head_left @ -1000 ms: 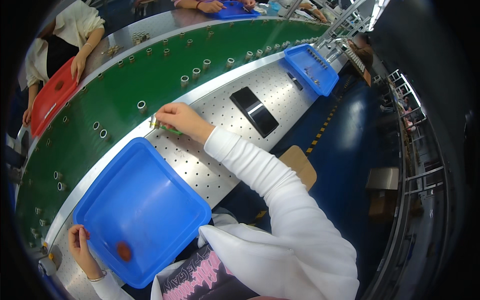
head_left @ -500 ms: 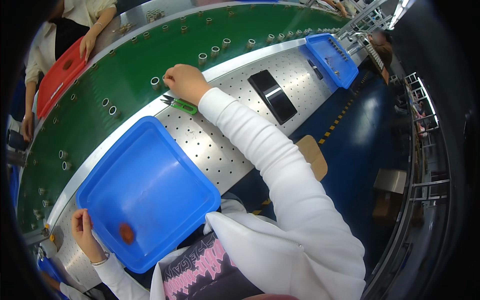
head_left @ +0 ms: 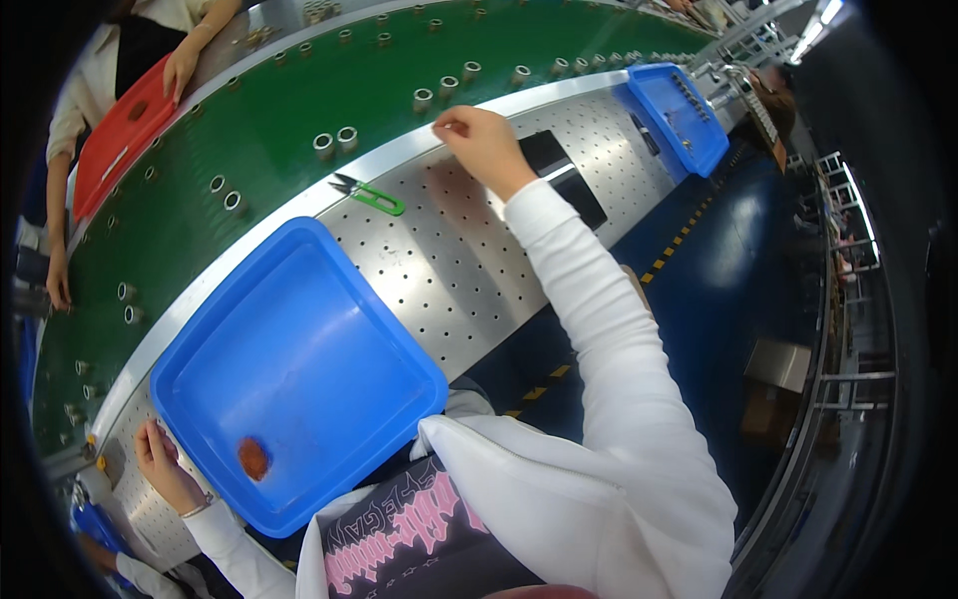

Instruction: The person picks up small cylindrical metal parts from a blue tray and a green conveyor belt, then uses a green tool to manipulate and assemble them. The person places the assembled parts back onto the conveyor belt.

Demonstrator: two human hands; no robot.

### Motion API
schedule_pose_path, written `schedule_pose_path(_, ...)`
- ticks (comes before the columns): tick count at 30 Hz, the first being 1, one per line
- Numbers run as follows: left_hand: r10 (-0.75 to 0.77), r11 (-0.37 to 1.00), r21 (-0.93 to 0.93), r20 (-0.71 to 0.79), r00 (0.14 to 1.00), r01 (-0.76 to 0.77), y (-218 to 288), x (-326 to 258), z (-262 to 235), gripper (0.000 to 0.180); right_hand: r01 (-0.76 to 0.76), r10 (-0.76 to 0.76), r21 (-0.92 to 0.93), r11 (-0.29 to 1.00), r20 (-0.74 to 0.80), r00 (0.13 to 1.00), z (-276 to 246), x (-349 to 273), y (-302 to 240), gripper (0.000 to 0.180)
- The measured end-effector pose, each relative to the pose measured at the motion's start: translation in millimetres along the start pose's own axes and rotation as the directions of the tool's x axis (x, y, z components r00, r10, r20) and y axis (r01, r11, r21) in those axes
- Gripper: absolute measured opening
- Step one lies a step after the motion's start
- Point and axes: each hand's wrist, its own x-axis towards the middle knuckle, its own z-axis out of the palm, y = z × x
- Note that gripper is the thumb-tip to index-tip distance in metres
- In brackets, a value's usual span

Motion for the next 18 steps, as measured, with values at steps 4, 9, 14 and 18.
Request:
schedule_pose_path(4, -0.076, 0.99, -0.114, 0.009, 0.997, 0.077, -21.8, 4.6, -13.4, 0.019, -0.025, 0.025, 0.002, 1.0, 0.043, 0.999, 1.7, 3.8, 24.3, 0.015)
schedule_pose_path(9, -0.106, 0.962, -0.255, -0.015, 0.994, 0.099, -30.8, 4.6, -12.8, 0.019, -0.017, 0.016, 0.021, 1.0, 0.071, 0.997, 12.3, 17.7, 21.8, 0.014)
schedule_pose_path(14, -0.125, 0.959, -0.259, -0.029, 0.992, 0.113, -30.6, -0.4, -12.1, 0.018, 0.087, -0.094, -0.091, 0.992, -0.074, 0.993, 13.4, 48.2, 29.7, 0.012)
schedule_pose_path(18, -0.115, 0.971, -0.211, -0.015, 0.993, 0.109, -29.0, -2.1, -5.8, 0.019, 0.099, -0.105, -0.137, 0.986, -0.042, 0.994, 5.2, 62.6, 28.5, 0.013)
